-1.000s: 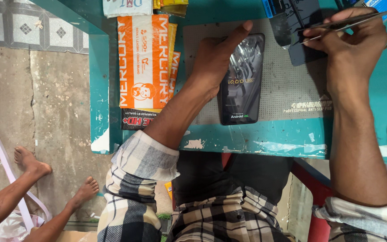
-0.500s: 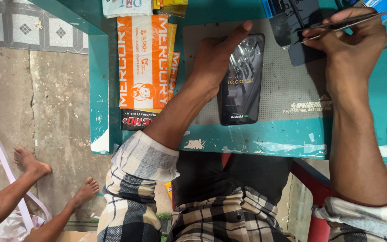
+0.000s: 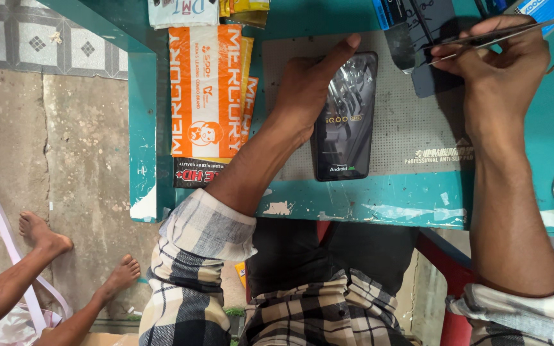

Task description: The person uses a metal prying tool to separate the back cover of a smartphone. After opening the device, they disconnect the battery connector and then reconnect it.

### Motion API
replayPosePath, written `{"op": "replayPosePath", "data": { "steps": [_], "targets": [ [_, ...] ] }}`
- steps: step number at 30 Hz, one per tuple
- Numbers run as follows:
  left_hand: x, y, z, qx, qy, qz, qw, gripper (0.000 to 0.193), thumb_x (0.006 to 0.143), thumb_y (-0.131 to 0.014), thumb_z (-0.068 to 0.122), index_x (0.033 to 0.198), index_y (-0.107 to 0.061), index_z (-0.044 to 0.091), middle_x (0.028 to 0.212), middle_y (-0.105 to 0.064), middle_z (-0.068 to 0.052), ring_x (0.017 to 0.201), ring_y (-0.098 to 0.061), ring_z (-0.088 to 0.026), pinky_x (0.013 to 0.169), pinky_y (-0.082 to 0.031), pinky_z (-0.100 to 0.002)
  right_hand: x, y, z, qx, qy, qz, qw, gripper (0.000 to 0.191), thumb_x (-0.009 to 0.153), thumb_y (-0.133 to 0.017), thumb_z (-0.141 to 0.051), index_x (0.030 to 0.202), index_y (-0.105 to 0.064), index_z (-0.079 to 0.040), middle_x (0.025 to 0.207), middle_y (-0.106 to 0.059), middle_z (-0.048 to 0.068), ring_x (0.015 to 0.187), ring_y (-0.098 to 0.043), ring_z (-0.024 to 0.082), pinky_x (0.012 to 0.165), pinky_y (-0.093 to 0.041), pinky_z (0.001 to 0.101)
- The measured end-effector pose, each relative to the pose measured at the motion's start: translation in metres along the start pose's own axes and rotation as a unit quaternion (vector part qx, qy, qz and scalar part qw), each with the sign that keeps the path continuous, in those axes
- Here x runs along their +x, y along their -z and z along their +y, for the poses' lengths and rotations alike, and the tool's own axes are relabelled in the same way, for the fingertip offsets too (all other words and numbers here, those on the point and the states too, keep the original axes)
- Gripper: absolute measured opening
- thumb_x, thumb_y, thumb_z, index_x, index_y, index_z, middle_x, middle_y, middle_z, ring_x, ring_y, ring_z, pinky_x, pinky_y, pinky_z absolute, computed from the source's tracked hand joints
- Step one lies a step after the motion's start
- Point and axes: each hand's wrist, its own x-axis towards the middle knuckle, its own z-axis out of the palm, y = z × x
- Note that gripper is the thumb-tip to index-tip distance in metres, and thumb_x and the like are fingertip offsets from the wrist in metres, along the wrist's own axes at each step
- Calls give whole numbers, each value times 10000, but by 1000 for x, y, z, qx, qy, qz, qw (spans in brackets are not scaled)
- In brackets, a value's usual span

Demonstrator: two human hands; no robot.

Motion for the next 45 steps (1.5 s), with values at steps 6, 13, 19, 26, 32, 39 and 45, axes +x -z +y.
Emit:
{"op": "replayPosePath", "data": {
  "steps": [6, 13, 19, 26, 32, 39, 45],
  "targets": [
    [0, 0, 1, 14, 12, 9, 1000, 626, 854, -800, 447, 1016, -766, -156, 820, -705, -109, 690, -635, -130, 615, -525, -315, 0, 0, 0, 8, 21, -12, 1000, 283, 1070, -475, 284, 1253, -448, 70, 1195, -618, 213, 1105, -761, 362, 946, -699, 415],
    [0, -1, 0, 21, -19, 7, 1000, 661, 822, -792, 482, 1132, -758, -102, 1005, -770, -140, 874, -695, -138, 779, -549, -291, 2, -1, -2, -18, 45, -28, 998, 291, 1050, -459, 301, 1250, -444, 91, 1186, -612, 233, 1100, -754, 379, 937, -700, 427],
    [0, 0, 0, 37, -24, 8, 999, 718, 812, -790, 514, 1169, -744, -108, 1110, -764, -174, 996, -684, -167, 884, -527, -299, 1, 0, -2, -26, 47, -29, 998, 287, 1064, -463, 303, 1254, -444, 89, 1192, -608, 236, 1102, -757, 380, 933, -700, 422],
    [0, -1, -1, 32, -24, 13, 999, 725, 812, -792, 509, 1163, -746, -124, 1068, -753, -160, 946, -675, -154, 841, -531, -300, 0, 0, -2, 12, -6, 6, 1000, 276, 1069, -490, 263, 1240, -467, 48, 1179, -625, 191, 1086, -773, 336, 931, -710, 397],
    [1, -1, -1, 28, -18, 11, 999, 695, 822, -794, 493, 1145, -756, -121, 971, -759, -124, 845, -676, -122, 755, -551, -280, 0, 1, -1, 7, -3, 6, 1000, 278, 1064, -482, 264, 1239, -466, 47, 1185, -628, 190, 1093, -774, 338, 940, -709, 400],
    [0, 0, -1, -1, -16, 5, 1000, 674, 807, -805, 481, 1126, -754, -111, 966, -758, -113, 836, -678, -120, 739, -553, -283, 0, 1, -1, 21, -14, 6, 1000, 263, 1081, -500, 249, 1241, -472, 43, 1180, -635, 187, 1088, -775, 335, 936, -707, 399],
    [0, 0, -1, 31, -22, 7, 999, 662, 828, -789, 499, 1132, -771, -89, 947, -739, -120, 842, -645, -115, 756, -531, -281, 0, 0, -3, -12, 14, -6, 1000, 255, 1074, -490, 263, 1233, -474, 64, 1174, -632, 205, 1083, -768, 353, 920, -704, 406]
  ]
}}
